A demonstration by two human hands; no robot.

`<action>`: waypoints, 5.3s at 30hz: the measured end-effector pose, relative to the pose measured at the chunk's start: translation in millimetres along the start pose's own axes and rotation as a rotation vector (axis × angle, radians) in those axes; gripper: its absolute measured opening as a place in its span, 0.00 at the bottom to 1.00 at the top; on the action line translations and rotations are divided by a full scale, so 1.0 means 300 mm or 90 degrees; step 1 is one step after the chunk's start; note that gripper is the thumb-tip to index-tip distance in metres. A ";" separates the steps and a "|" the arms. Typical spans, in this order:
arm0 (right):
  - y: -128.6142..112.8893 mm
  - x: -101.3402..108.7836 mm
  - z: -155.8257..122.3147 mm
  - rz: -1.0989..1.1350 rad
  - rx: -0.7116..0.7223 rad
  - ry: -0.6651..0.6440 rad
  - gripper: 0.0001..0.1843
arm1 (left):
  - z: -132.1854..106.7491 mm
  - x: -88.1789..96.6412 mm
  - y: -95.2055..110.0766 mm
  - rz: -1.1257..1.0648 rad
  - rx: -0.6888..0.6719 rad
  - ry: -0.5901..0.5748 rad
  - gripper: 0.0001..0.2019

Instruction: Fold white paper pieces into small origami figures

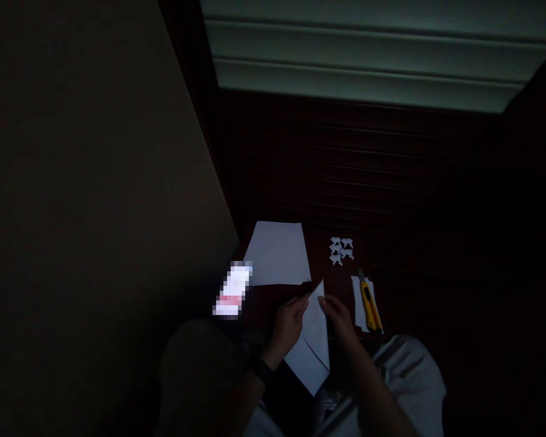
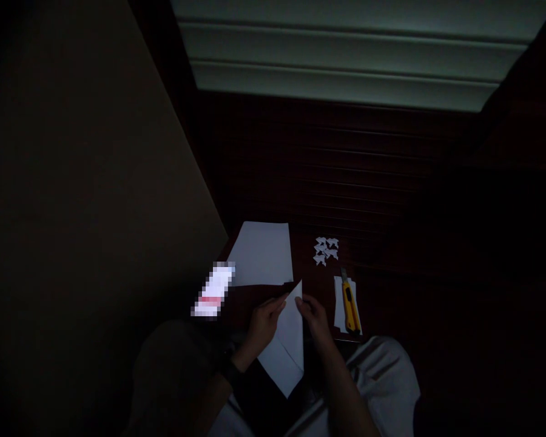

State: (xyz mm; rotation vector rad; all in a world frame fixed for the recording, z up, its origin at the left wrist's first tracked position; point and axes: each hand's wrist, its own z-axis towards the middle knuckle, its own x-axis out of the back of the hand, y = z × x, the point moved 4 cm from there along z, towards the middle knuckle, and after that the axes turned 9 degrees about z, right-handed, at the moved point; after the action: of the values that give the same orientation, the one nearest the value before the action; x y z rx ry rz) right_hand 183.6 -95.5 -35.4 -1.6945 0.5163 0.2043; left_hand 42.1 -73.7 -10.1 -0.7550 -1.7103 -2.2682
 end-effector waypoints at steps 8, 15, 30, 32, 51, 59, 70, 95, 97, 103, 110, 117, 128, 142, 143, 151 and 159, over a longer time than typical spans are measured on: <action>0.008 -0.003 0.064 0.054 -0.044 0.002 0.17 | 0.014 0.007 -0.024 0.033 -0.025 -0.036 0.16; 0.011 0.007 0.063 0.028 -0.033 -0.002 0.20 | 0.011 -0.012 -0.053 -0.066 0.006 -0.043 0.16; 0.013 0.007 0.078 0.052 -0.112 -0.004 0.19 | -0.011 -0.019 -0.058 -0.060 -0.006 -0.071 0.17; 0.021 0.014 0.088 0.060 -0.131 0.009 0.18 | -0.011 -0.019 -0.057 -0.052 -0.004 -0.073 0.17; 0.040 0.037 0.088 0.105 -0.141 0.040 0.14 | -0.018 -0.009 -0.037 -0.031 -0.002 -0.065 0.16; 0.039 0.044 0.078 0.101 -0.146 0.027 0.14 | -0.019 -0.006 -0.025 -0.032 -0.025 -0.068 0.17; 0.041 0.052 0.076 0.086 -0.138 0.058 0.14 | -0.024 -0.001 -0.015 -0.035 -0.023 -0.088 0.17; 0.065 0.054 0.089 0.178 -0.080 0.058 0.11 | -0.023 -0.009 -0.007 -0.010 -0.039 -0.078 0.17; 0.063 0.054 0.090 0.170 -0.079 0.065 0.11 | -0.024 -0.012 -0.014 -0.021 -0.031 -0.078 0.17; 0.038 0.031 0.090 0.131 -0.070 0.040 0.14 | -0.006 -0.035 -0.045 -0.075 0.021 -0.061 0.16; 0.012 -0.007 0.104 0.013 -0.068 -0.030 0.17 | 0.038 -0.049 -0.079 -0.171 0.102 0.041 0.16; -0.014 -0.029 0.201 -0.033 -0.060 -0.041 0.20 | 0.089 -0.053 -0.091 -0.162 0.105 0.100 0.15; 0.023 -0.010 0.212 -0.047 -0.074 -0.056 0.20 | 0.053 -0.048 -0.117 -0.140 0.078 0.023 0.17; -0.005 0.000 0.202 -0.023 -0.050 0.026 0.24 | 0.043 -0.043 -0.110 -0.157 0.117 -0.050 0.27; -0.006 0.000 0.202 -0.020 -0.048 0.033 0.24 | 0.044 -0.043 -0.113 -0.160 0.121 -0.044 0.26; -0.006 -0.008 0.194 -0.067 -0.060 -0.067 0.28 | 0.044 -0.048 -0.123 -0.240 0.119 0.015 0.22; -0.006 -0.009 0.197 -0.104 -0.038 -0.045 0.26 | 0.043 -0.039 -0.119 -0.208 0.131 0.016 0.21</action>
State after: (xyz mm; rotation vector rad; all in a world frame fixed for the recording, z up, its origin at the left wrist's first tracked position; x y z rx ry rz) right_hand 191.0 -37.3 -44.1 -1.7722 0.3204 0.1609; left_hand 39.4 -52.1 -43.2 -0.4282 -2.1475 -2.2325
